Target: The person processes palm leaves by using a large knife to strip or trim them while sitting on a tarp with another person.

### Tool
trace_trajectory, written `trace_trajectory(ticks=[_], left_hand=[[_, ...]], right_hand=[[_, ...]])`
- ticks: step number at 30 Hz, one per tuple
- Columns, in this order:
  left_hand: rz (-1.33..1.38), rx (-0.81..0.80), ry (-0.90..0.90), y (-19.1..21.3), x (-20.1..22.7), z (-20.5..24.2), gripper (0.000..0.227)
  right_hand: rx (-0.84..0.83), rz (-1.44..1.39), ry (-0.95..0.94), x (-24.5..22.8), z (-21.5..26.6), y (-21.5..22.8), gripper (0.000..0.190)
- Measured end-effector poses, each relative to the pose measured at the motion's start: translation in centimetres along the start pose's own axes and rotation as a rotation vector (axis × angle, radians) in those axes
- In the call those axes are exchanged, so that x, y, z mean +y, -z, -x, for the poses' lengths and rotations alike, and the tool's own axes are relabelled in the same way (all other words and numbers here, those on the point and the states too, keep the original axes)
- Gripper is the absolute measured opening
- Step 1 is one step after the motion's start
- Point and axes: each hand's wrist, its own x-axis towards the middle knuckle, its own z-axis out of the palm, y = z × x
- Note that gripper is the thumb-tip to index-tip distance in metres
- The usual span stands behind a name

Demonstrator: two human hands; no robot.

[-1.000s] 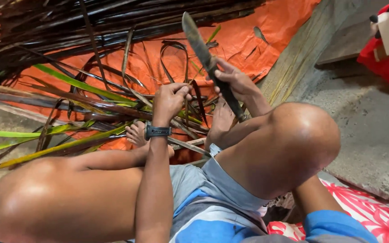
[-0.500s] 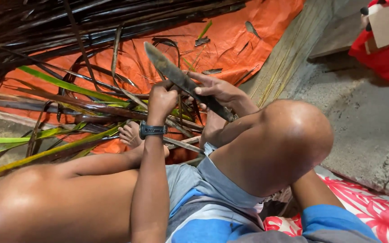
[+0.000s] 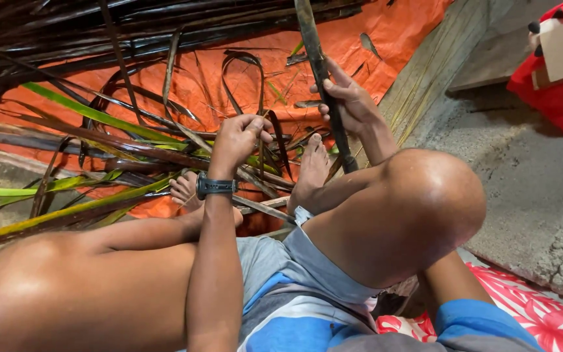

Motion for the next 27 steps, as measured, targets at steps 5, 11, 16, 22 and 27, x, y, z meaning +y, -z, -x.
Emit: trace_trajectory(ticks=[5, 11, 16, 22, 27], left_hand=[[-0.014, 0.109, -0.033, -0.5, 0.9, 0.2, 0.026], [-0.182, 0.160, 0.014, -0.5, -1.9, -1.6, 0.023], [-0.061, 0.167, -0.046, -0.5, 0.3, -0.1, 0.022], [-0.113, 0.129, -0.041, -0.6, 0.6, 0.2, 0.023], [-0.098, 0.147, -0.037, -0.3, 0.2, 0.0, 0.027]], right_hand=[[-0.083, 0.200, -0.065, 3.8, 0.2, 0.9, 0.061], [-0.215, 0.247, -0.127, 6.6, 0.3, -2.4, 0.065], [-0.206, 0.215, -0.081, 5.5, -1.4, 1.1, 0.065], [-0.094, 0.148, 0.026, 2.7, -2.7, 3.6, 0.061], [-0.075, 0.105, 0.017, 3.0, -2.8, 4.9, 0.061]])
